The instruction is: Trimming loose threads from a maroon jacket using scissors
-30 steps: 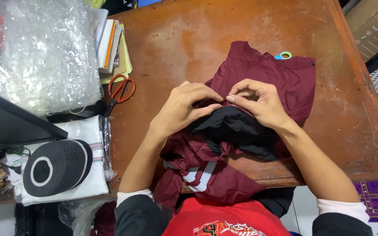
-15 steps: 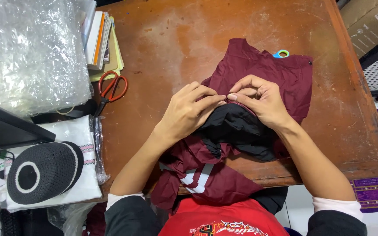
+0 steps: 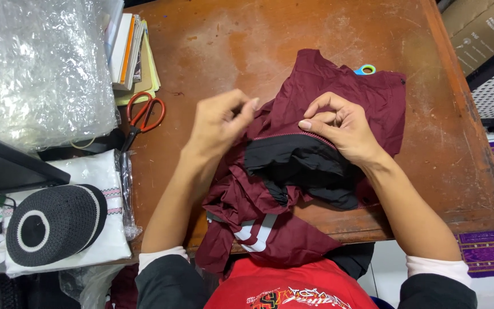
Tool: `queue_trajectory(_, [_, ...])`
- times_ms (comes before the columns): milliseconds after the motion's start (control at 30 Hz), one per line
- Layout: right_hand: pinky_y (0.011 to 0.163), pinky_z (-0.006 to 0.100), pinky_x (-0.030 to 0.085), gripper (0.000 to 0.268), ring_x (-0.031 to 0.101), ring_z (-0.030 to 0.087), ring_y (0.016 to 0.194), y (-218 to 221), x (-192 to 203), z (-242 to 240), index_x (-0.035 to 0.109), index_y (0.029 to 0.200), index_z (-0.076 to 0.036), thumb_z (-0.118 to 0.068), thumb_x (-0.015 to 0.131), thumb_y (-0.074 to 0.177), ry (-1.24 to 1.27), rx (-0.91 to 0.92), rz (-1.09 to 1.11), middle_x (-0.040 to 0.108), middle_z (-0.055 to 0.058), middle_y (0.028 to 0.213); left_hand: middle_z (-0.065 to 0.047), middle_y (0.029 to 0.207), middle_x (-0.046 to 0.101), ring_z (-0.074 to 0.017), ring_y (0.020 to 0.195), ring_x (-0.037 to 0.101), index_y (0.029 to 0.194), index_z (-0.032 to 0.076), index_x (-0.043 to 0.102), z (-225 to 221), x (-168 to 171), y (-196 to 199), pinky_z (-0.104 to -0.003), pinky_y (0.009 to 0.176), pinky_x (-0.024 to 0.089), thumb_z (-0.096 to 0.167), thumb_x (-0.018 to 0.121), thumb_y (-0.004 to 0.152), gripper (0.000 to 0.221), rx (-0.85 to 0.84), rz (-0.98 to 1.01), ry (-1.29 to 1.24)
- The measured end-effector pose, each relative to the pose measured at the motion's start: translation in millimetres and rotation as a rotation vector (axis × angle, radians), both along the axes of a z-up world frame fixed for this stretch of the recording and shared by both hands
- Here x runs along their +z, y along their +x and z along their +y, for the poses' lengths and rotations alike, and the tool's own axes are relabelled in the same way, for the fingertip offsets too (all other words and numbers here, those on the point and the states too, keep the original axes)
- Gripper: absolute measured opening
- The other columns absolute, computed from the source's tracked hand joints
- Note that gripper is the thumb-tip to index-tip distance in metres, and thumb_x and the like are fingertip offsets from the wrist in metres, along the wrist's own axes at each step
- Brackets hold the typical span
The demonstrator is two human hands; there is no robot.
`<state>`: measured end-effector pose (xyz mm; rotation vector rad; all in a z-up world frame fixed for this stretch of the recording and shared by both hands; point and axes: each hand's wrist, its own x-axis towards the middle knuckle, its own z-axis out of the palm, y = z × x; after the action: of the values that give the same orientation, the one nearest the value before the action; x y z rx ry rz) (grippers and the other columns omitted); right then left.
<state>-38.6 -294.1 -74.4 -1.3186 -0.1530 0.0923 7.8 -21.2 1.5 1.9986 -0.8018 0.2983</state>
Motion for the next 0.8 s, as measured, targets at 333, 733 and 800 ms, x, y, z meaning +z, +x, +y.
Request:
queue_trajectory(333, [0.061,0.021,0.062,0.021,0.073,0.013,0.071,6,-5,-8,0.062,0.108,0.004,0.004,0.075,0.092,-0.056,-0.024,-0.019,0.073,0.014,0.081,-0.024,0.125,0.065,-0.0389,0.113,0.066,0.133,0.002,0.063,42,16,20,-0.053,0.09,0.058,0.016,0.08,0.096,0.044,-0.12,0.263,0.026])
queue_trajectory(733, [0.065,0.026,0.064,0.018,0.075,0.016,0.077,2,-13,-18,0.058,0.106,0.007,0.009,0.071,0.094,-0.051,-0.015,-0.156,0.075,0.02,0.084,-0.006,0.081,0.065,-0.0185,0.081,0.059,0.1,0.006,0.067,21,24,5,-0.036,0.075,0.051,0.04,0.072,0.097,0.035,-0.553,0.745,0.334])
queue_trajectory(800, [0.066,0.027,0.064,0.019,0.075,0.016,0.078,3,-15,-21,0.059,0.105,0.007,0.01,0.072,0.092,-0.058,-0.012,-0.184,0.075,0.02,0.085,-0.003,0.082,0.065,-0.0154,0.078,0.06,0.1,0.006,0.066,23,18,7,-0.032,0.07,0.052,0.036,0.081,0.09,0.035,-0.537,0.773,0.269])
